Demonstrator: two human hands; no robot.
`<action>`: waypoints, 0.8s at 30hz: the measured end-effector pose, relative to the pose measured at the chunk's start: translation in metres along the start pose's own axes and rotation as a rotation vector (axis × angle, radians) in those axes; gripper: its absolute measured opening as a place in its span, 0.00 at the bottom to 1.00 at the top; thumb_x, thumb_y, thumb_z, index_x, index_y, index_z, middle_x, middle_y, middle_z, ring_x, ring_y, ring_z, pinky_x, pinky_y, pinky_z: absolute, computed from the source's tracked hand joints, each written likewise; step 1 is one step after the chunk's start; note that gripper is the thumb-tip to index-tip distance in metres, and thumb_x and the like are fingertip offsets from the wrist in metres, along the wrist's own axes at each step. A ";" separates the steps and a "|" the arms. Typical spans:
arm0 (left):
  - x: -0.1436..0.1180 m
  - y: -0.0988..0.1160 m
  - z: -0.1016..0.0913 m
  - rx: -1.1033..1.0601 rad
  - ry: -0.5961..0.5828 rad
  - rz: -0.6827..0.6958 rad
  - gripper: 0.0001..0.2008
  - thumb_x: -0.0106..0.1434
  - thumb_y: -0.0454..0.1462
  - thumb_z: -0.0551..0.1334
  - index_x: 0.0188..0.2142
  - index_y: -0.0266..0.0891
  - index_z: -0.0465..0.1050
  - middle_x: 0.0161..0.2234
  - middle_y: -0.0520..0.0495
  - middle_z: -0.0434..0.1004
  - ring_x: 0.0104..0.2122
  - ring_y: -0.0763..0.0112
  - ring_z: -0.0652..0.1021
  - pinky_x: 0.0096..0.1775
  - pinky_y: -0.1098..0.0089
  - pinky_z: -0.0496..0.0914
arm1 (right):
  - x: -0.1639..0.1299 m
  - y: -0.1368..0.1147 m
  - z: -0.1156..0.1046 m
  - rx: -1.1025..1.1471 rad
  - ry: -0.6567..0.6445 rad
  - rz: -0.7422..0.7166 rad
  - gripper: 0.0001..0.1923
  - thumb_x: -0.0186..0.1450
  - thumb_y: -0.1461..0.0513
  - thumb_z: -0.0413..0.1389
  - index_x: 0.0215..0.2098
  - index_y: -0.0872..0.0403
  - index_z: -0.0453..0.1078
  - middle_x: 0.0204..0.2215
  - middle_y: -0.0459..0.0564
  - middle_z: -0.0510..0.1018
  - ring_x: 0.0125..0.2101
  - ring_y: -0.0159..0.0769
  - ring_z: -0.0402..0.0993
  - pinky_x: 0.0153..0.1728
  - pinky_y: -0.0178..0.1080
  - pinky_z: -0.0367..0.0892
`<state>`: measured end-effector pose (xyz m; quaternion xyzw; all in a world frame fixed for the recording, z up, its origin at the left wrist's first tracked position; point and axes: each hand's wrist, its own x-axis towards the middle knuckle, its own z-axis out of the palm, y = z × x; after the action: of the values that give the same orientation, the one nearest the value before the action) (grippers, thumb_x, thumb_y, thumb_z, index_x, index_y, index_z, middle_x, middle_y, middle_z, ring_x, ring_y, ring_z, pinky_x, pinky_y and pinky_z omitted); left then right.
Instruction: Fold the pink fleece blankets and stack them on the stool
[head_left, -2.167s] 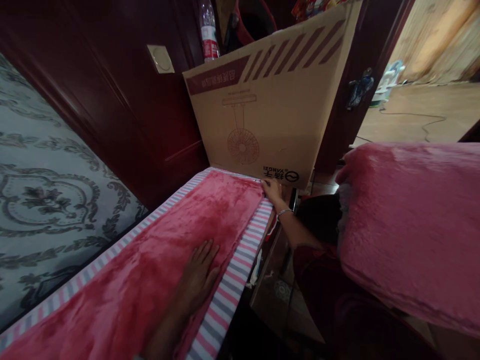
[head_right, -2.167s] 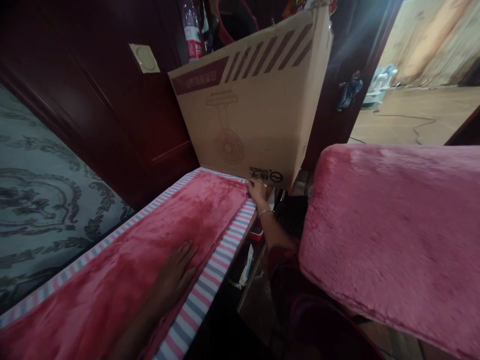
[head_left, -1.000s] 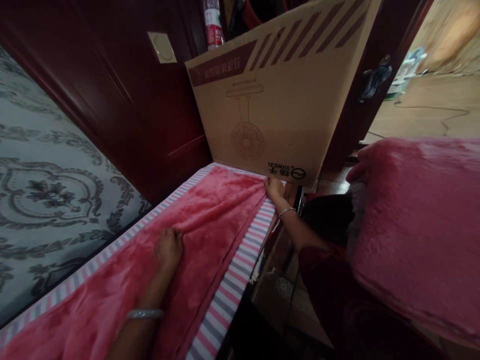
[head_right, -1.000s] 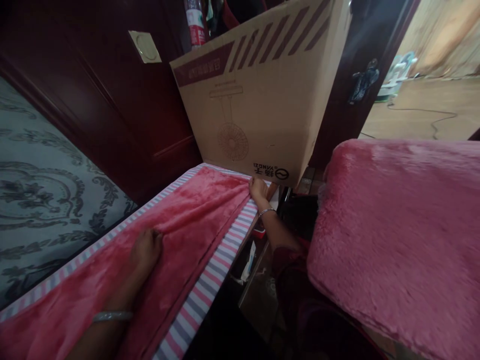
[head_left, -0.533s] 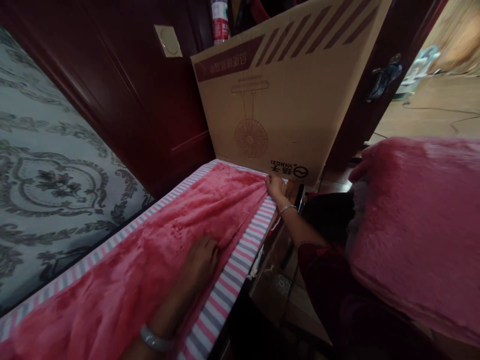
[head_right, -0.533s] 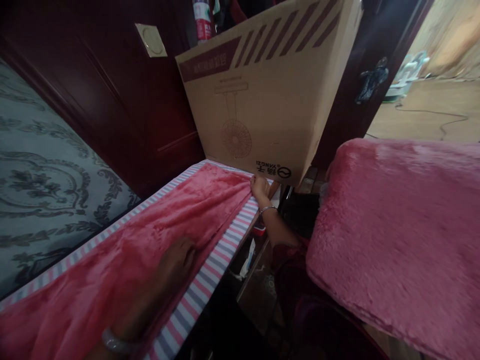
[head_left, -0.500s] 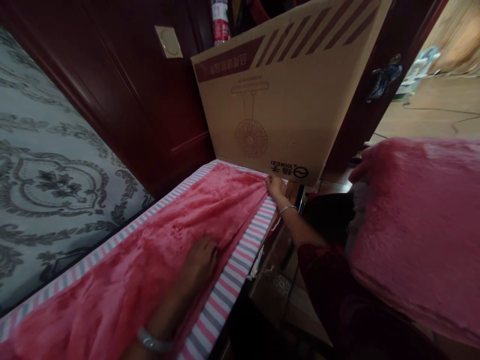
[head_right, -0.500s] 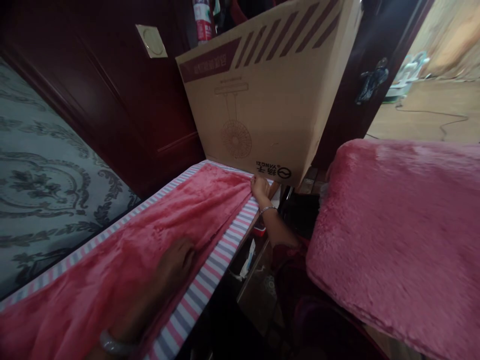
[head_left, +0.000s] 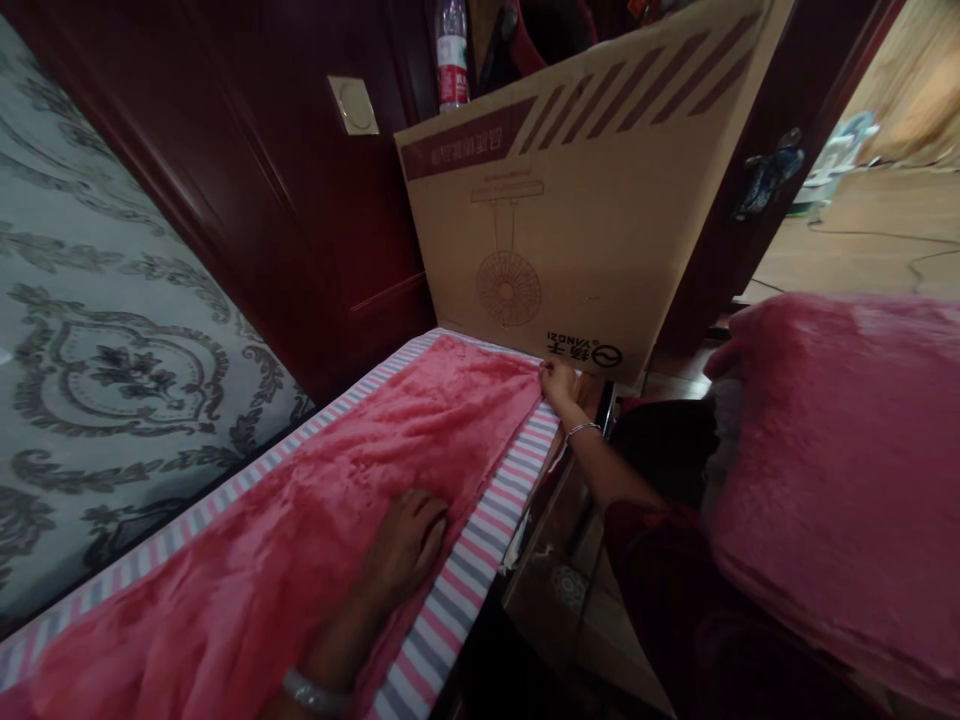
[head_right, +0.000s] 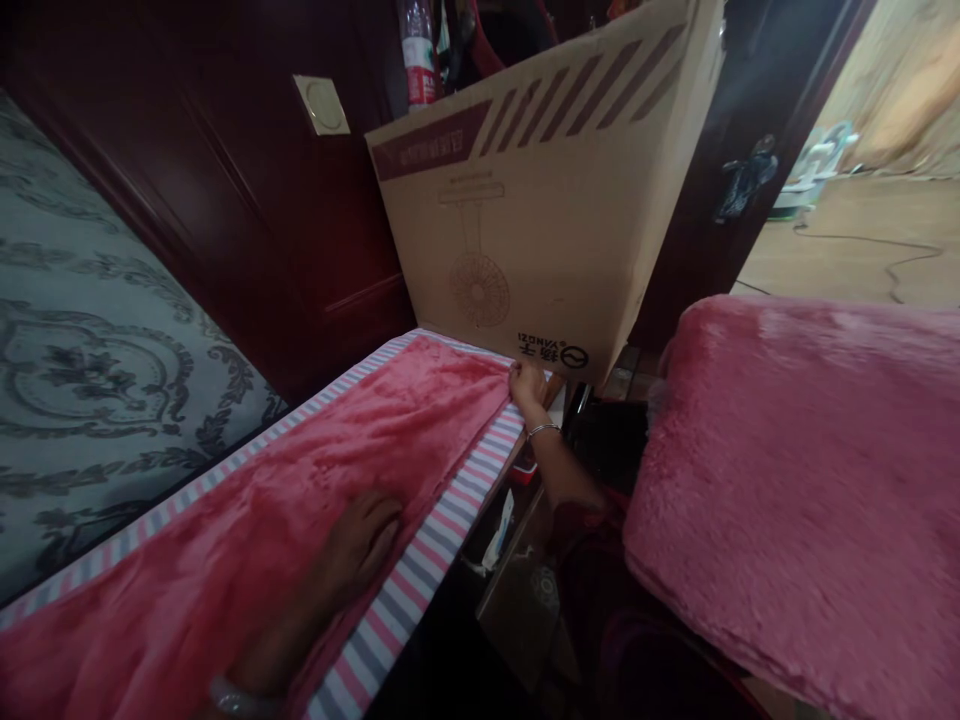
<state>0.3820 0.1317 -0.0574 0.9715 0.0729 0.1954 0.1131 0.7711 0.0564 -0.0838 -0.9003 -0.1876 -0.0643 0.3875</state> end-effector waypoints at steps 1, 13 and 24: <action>-0.002 0.000 0.002 0.027 0.022 -0.012 0.16 0.71 0.40 0.52 0.48 0.42 0.77 0.47 0.40 0.77 0.46 0.59 0.77 0.48 0.56 0.74 | -0.003 -0.001 -0.001 0.001 0.023 -0.006 0.17 0.66 0.65 0.49 0.49 0.56 0.76 0.47 0.57 0.79 0.48 0.44 0.71 0.51 0.41 0.64; 0.018 -0.018 -0.007 0.043 -0.103 0.009 0.19 0.73 0.41 0.52 0.58 0.50 0.74 0.59 0.46 0.74 0.59 0.59 0.73 0.60 0.52 0.68 | 0.017 -0.115 0.045 0.194 -0.096 -0.251 0.21 0.65 0.68 0.48 0.52 0.57 0.75 0.50 0.57 0.78 0.50 0.39 0.73 0.53 0.37 0.65; 0.020 -0.064 0.006 0.263 -0.104 -0.081 0.31 0.70 0.44 0.58 0.70 0.48 0.54 0.72 0.42 0.51 0.70 0.48 0.55 0.65 0.37 0.53 | 0.078 -0.164 0.119 0.023 -0.323 -0.182 0.19 0.62 0.68 0.57 0.50 0.59 0.79 0.42 0.63 0.82 0.44 0.48 0.80 0.44 0.40 0.73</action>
<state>0.3968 0.1961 -0.0715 0.9830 0.1309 0.1288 -0.0037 0.7759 0.2682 -0.0350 -0.8737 -0.3287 0.0485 0.3553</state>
